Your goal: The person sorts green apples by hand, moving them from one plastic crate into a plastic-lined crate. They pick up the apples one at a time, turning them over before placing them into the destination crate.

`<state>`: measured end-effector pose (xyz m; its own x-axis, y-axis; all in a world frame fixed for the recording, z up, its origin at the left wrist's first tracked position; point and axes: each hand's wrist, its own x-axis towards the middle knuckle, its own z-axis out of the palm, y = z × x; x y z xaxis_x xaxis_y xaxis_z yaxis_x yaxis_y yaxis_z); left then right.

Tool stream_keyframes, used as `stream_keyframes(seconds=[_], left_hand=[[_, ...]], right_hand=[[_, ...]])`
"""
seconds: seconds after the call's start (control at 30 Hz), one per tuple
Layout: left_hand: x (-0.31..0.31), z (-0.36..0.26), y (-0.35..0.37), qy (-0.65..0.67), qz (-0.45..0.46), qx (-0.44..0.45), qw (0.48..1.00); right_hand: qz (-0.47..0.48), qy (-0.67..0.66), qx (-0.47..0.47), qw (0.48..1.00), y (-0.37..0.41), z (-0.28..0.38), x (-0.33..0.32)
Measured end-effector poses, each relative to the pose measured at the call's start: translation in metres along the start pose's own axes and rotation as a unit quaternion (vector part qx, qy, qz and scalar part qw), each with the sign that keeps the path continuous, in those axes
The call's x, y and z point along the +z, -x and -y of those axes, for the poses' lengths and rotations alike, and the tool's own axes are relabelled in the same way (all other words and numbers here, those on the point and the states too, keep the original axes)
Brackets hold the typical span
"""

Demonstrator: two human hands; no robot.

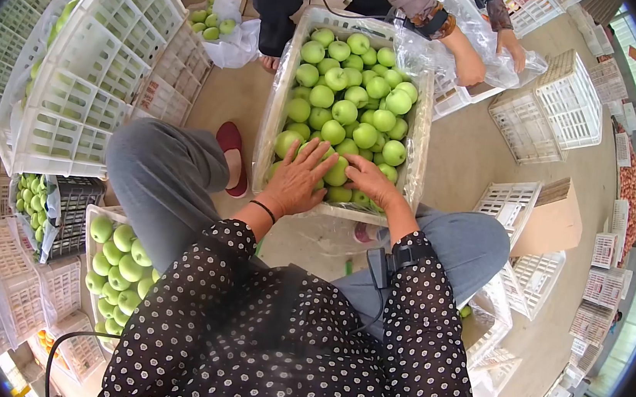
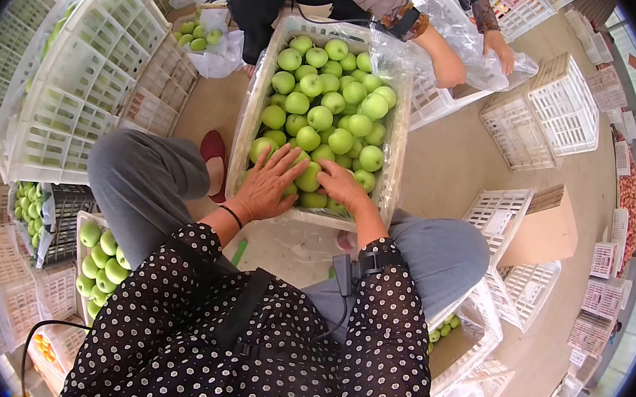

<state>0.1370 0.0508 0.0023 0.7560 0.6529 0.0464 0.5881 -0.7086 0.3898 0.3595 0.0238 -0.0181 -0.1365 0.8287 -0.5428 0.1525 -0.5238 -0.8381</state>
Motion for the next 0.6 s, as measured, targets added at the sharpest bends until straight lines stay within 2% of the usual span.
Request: stream_keyframes(seconds=[0.1,0.2,0.27,0.3,0.33,0.37,0.4,0.43,0.47,0.5,0.53,0.57,0.6], left_hand=[[0.005,0.001,0.001,-0.026,0.003,-0.012,1.0],[0.003,0.001,0.002,0.005,0.011,-0.013,1.0],[-0.013,-0.013,0.001,0.049,-0.024,-0.056,0.997],[-0.027,-0.024,0.001,0.07,-0.046,-0.074,0.994],[-0.048,-0.038,0.004,0.113,-0.089,-0.077,0.987],[-0.07,-0.051,0.014,0.174,-0.139,-0.051,0.974],[-0.095,-0.062,0.026,0.213,-0.161,-0.017,0.964],[-0.118,-0.069,0.044,0.255,-0.182,0.015,0.95],[-0.141,-0.074,0.064,0.248,-0.213,0.032,0.944],[-0.15,-0.067,0.088,0.237,-0.22,0.013,0.946],[-0.161,-0.061,0.113,0.244,-0.253,0.013,0.936],[-0.172,-0.056,0.138,0.254,-0.284,0.018,0.925],[-0.181,-0.047,0.167,0.209,-0.314,-0.042,0.925]], right_hand=[[0.004,0.012,-0.008,1.0,0.001,0.0,0.002],[-0.011,0.034,-0.008,0.999,0.001,-0.005,0.003],[-0.026,0.113,-0.005,0.993,-0.002,-0.01,-0.004],[-0.033,0.092,-0.049,0.994,-0.007,-0.023,-0.008],[-0.025,0.011,-0.002,1.0,0.004,-0.007,-0.003],[-0.029,0.008,0.01,0.999,0.001,-0.01,-0.005],[0.009,0.022,0.01,1.0,0.003,0.001,-0.004],[0.052,0.131,-0.099,0.985,-0.006,-0.007,-0.012],[-0.01,0.095,-0.09,0.991,-0.009,-0.021,-0.017],[-0.007,0.097,-0.074,0.992,-0.007,-0.017,-0.016],[-0.018,0.095,-0.004,0.995,-0.003,-0.013,-0.017],[-0.04,0.136,0.014,0.99,0.001,-0.005,-0.014],[-0.033,0.151,0.015,0.988,-0.001,-0.003,-0.017]])
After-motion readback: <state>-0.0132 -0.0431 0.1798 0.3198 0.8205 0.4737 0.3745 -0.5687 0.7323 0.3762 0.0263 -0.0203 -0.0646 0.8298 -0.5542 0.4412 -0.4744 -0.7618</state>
